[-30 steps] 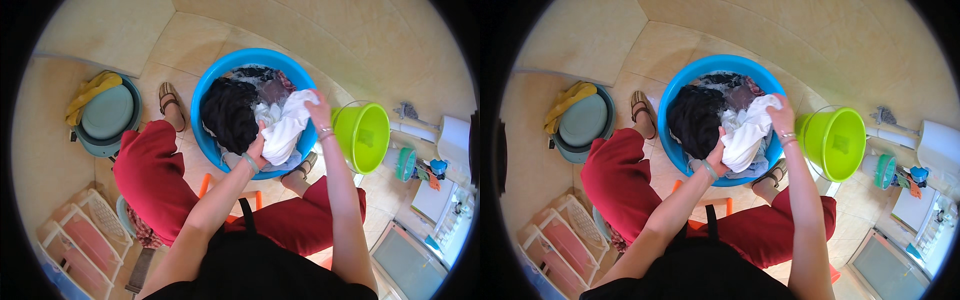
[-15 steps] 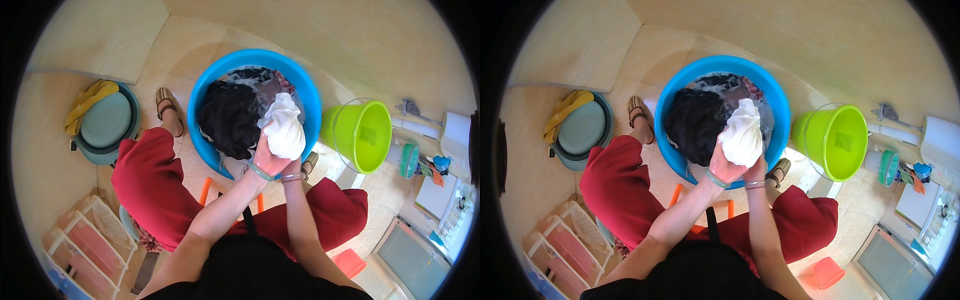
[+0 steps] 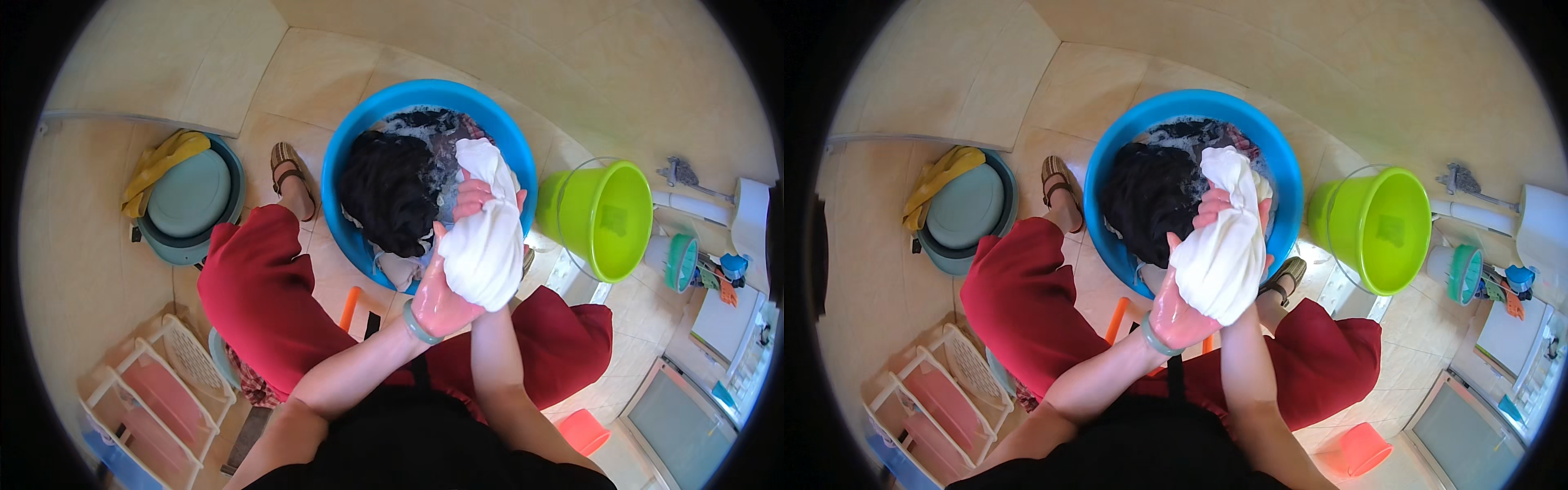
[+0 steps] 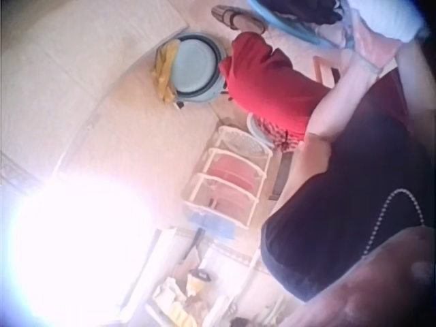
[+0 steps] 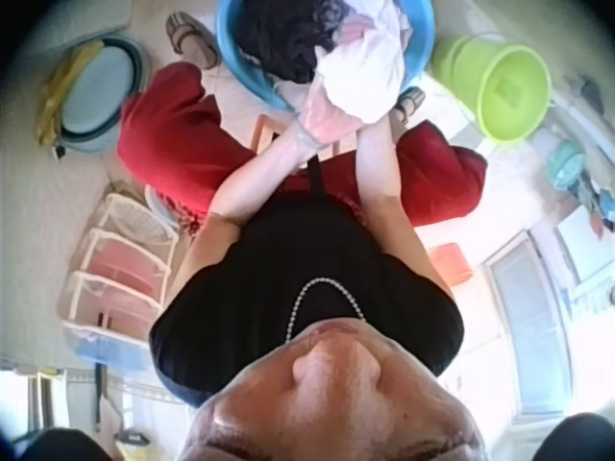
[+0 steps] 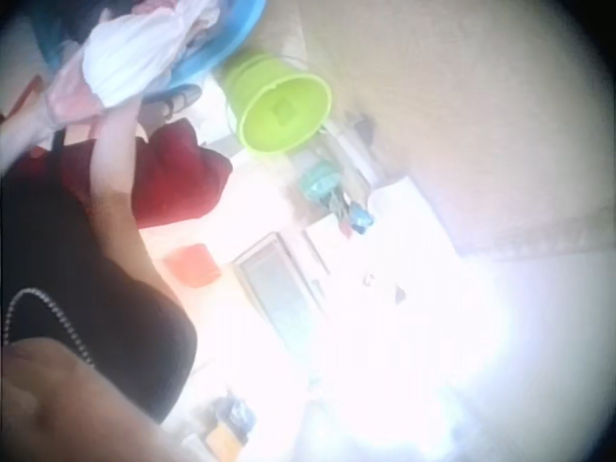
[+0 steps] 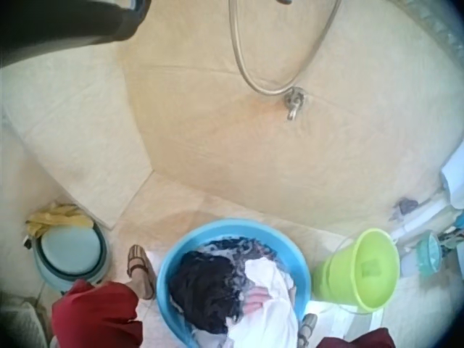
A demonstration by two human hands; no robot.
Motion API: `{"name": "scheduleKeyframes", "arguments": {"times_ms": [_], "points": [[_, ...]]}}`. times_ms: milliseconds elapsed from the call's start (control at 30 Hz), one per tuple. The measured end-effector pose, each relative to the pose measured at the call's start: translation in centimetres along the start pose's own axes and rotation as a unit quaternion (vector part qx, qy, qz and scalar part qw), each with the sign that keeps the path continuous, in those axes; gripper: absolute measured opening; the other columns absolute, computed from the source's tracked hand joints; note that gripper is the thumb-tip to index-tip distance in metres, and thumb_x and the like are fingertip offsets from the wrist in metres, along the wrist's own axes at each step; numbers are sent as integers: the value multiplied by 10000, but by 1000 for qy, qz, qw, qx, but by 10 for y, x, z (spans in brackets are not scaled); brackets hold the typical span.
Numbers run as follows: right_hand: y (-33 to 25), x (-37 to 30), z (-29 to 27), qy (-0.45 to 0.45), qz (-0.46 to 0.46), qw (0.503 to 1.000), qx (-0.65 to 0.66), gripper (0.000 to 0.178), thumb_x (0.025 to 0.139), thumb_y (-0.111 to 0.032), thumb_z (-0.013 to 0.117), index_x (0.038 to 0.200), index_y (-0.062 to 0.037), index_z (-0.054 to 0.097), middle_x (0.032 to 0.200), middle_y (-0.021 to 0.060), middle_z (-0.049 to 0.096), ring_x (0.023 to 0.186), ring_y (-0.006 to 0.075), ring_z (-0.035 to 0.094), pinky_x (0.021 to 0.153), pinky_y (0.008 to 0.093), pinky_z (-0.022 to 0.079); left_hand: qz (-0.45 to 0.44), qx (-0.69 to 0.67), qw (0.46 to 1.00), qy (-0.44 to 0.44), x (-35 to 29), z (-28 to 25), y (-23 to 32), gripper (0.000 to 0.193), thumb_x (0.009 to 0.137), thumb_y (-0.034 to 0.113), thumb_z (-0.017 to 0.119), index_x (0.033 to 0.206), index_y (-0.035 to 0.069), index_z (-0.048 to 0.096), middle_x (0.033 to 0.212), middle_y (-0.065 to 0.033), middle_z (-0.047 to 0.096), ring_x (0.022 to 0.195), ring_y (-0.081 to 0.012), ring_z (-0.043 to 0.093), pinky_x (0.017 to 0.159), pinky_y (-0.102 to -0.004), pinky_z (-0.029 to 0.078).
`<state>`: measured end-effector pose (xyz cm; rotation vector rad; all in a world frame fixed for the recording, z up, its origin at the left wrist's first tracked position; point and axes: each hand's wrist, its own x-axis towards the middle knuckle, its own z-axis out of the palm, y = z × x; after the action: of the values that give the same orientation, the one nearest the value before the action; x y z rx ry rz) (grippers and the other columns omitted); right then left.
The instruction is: The person hand-washes various garments in a blue basin filled with soapy water. They scrub and wring out individual items, including a white cloth, a dark garment, and a light-colored piece, then transfer the washed items into a green bucket.
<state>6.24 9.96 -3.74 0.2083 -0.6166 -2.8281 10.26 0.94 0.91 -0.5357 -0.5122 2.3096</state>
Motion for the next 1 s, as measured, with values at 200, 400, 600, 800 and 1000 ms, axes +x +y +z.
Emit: {"name": "scheduleKeyframes", "arguments": {"times_ms": [200, 400, 600, 800, 1000], "points": [[-30, -11, 23, 179, 79, 942, -271, 462, 899, -451, 533, 1073, -24, 506, 882, 58, 563, 797, 169, 553, 721, 301, 480, -130, 272, 951, 68, -17, 11, 16, 636, 911, 499, 503, 1389, 105, 358, 1345, -37, 469, 1229, -195, 466, 1036, -381, 355], [-35, -6, 64, 282, 133, 847, -430, 353, 911, -319, 544, 1034, 12, 542, 793, 98, 578, 747, 193, 562, 702, 305, 480, -166, 538, 821, 99, 6, 50, 15, 490, 872, 254, 651, 1264, 32, 460, 1150, -72, 571, 1039, -132, 564, 894, -285, 455], [-40, -3, 64, 269, 88, 748, -600, 255, 861, -185, 614, 1042, -20, 541, 822, 90, 579, 659, 169, 579, 610, 282, 499, -147, 735, 646, 147, 22, 31, 14, 623, 745, 311, 755, 1224, 12, 489, 1129, -91, 593, 1015, -169, 581, 882, -298, 460], [-34, 3, 49, 243, 1, 700, -671, 343, 818, -76, 657, 1129, -25, 521, 848, 67, 591, 616, 148, 579, 539, 273, 499, -96, 802, 569, 155, 29, -4, 23, 612, 702, 330, 755, 1178, 13, 538, 1093, -113, 621, 995, -204, 599, 883, -315, 462], [-58, 2, 7, 226, -77, 531, -813, 380, 766, -151, 666, 1074, 61, 596, 1037, 125, 637, 877, 229, 627, 795, 307, 481, -51, 850, 504, 144, 41, -31, 31, 570, 682, 382, 742, 1095, 16, 598, 1035, -162, 650, 967, -269, 622, 869, -331, 468]]}}
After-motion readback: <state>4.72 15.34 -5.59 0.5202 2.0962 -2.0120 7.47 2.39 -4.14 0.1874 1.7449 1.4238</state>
